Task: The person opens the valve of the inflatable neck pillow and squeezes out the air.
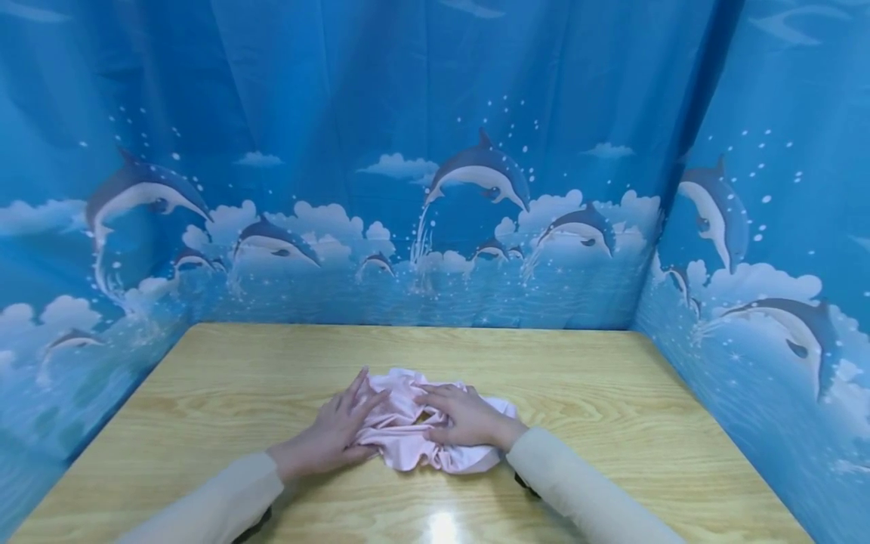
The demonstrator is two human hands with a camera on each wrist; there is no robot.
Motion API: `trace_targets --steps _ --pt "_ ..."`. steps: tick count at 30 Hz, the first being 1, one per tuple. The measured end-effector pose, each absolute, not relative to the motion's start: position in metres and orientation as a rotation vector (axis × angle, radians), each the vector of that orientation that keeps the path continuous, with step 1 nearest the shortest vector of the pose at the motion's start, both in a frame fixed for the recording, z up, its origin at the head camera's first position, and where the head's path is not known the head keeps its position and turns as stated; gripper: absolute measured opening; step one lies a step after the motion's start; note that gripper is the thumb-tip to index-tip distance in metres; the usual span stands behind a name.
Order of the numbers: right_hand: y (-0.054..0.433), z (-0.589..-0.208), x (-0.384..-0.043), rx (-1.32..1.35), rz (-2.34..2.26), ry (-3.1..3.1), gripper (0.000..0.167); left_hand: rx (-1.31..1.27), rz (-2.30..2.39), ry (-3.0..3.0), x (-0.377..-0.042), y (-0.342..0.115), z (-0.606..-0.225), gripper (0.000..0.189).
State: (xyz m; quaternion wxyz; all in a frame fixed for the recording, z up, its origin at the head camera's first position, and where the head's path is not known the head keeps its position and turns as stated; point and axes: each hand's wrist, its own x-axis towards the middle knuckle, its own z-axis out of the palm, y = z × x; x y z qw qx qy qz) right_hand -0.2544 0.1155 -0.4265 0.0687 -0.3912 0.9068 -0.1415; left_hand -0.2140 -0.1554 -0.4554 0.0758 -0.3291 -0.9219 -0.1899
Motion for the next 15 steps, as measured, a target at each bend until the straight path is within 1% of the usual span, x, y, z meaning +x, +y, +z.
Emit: trace_targets --steps 3,8,15 --pt "0.116 -0.427 -0.255 -1.179 -0.404 2.731 0.063 -0.978 -0.506 -2.823 -0.217 -0.154 -0.451 0.082" --pt "0.116 -0.427 -0.255 -1.179 -0.372 2.723 0.068 -1.021 -0.501 -2.898 -0.223 -0.155 -0.448 0.076" --pt "0.115 -0.426 -0.256 -1.166 -0.328 2.706 0.066 -1.043 -0.532 -2.963 -0.227 -0.157 -0.450 0.068"
